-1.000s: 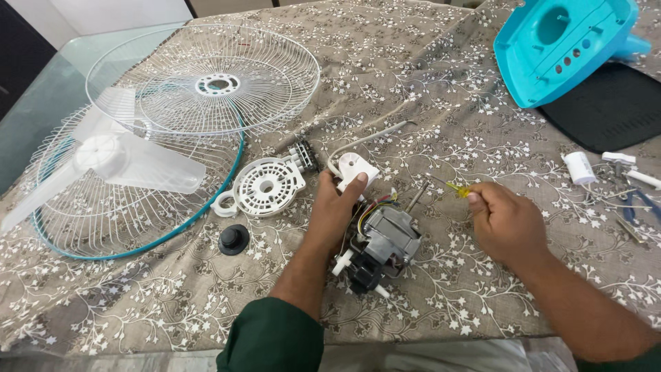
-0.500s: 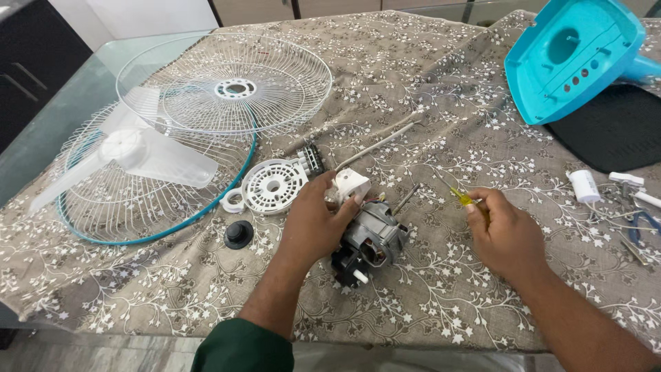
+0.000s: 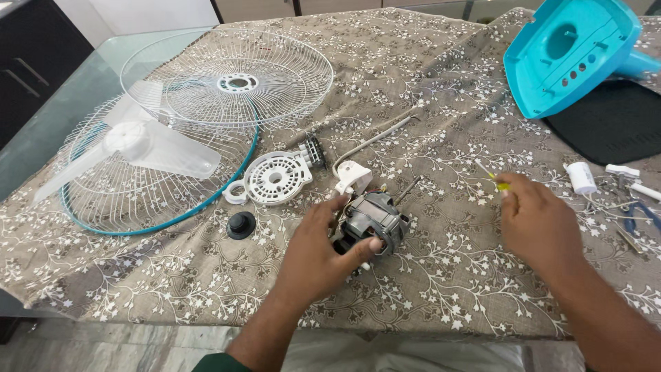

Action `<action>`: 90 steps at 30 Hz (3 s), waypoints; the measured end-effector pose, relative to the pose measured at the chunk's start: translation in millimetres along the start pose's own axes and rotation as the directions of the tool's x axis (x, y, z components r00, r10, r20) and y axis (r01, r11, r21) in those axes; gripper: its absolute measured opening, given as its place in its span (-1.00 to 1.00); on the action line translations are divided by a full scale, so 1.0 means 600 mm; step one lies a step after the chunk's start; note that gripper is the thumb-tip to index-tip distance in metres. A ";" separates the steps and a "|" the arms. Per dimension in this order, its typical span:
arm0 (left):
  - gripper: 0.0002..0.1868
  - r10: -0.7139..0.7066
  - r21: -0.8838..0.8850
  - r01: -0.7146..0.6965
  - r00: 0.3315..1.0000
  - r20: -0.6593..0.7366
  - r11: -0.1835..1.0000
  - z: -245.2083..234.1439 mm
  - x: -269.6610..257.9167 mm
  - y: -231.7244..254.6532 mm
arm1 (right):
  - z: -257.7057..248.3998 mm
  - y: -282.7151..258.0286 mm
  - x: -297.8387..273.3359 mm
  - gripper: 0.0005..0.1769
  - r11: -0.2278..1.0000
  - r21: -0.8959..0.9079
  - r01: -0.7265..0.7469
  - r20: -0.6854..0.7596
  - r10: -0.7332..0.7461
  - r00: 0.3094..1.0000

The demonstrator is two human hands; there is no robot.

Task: The person uses a yellow-handled screwdriver to tighten screws on a white plastic bracket attached to a fan motor. They then thread the power cord through a blue fan housing and attach the motor assembly to the housing, aligning and securing the bracket.

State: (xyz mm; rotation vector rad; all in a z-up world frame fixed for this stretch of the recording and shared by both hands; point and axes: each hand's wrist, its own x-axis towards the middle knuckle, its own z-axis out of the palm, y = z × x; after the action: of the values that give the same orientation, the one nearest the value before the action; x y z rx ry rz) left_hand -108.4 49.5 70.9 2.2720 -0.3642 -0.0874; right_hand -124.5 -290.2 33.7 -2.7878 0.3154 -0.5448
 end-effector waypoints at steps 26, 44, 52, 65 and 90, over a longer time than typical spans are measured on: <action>0.23 -0.058 -0.022 0.058 0.998 -0.022 0.998 0.024 -0.016 -0.011 | 0.028 -0.047 0.065 -0.26 0.977 0.209 -0.050 0.345 -0.026 0.938; -0.03 -0.242 -0.075 0.241 0.970 0.004 0.967 -0.021 0.039 -0.017 | 0.121 -0.075 0.064 -0.43 0.643 0.526 0.556 -0.031 -0.639 0.768; -0.27 0.029 0.069 -0.007 0.947 -0.318 0.998 0.000 0.088 -0.049 | 0.118 -0.040 0.069 -0.16 0.390 0.920 0.042 0.289 -0.746 0.600; -0.57 -0.187 -0.245 0.117 0.939 -0.288 0.962 0.060 0.078 -0.103 | 0.098 -0.021 0.116 -0.62 0.953 0.220 -0.207 0.144 0.178 0.973; -0.07 -0.033 -0.296 0.010 0.997 -0.072 0.955 0.030 0.096 0.029 | 0.143 0.009 0.128 -0.26 0.994 -0.108 -0.027 0.133 0.041 0.990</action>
State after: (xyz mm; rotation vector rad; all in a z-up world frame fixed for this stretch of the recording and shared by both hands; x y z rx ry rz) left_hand -60.7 9.0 74.9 1.9771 -0.2666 -0.0617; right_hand -21.8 -295.4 -18.7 -2.8976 0.3716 -0.3384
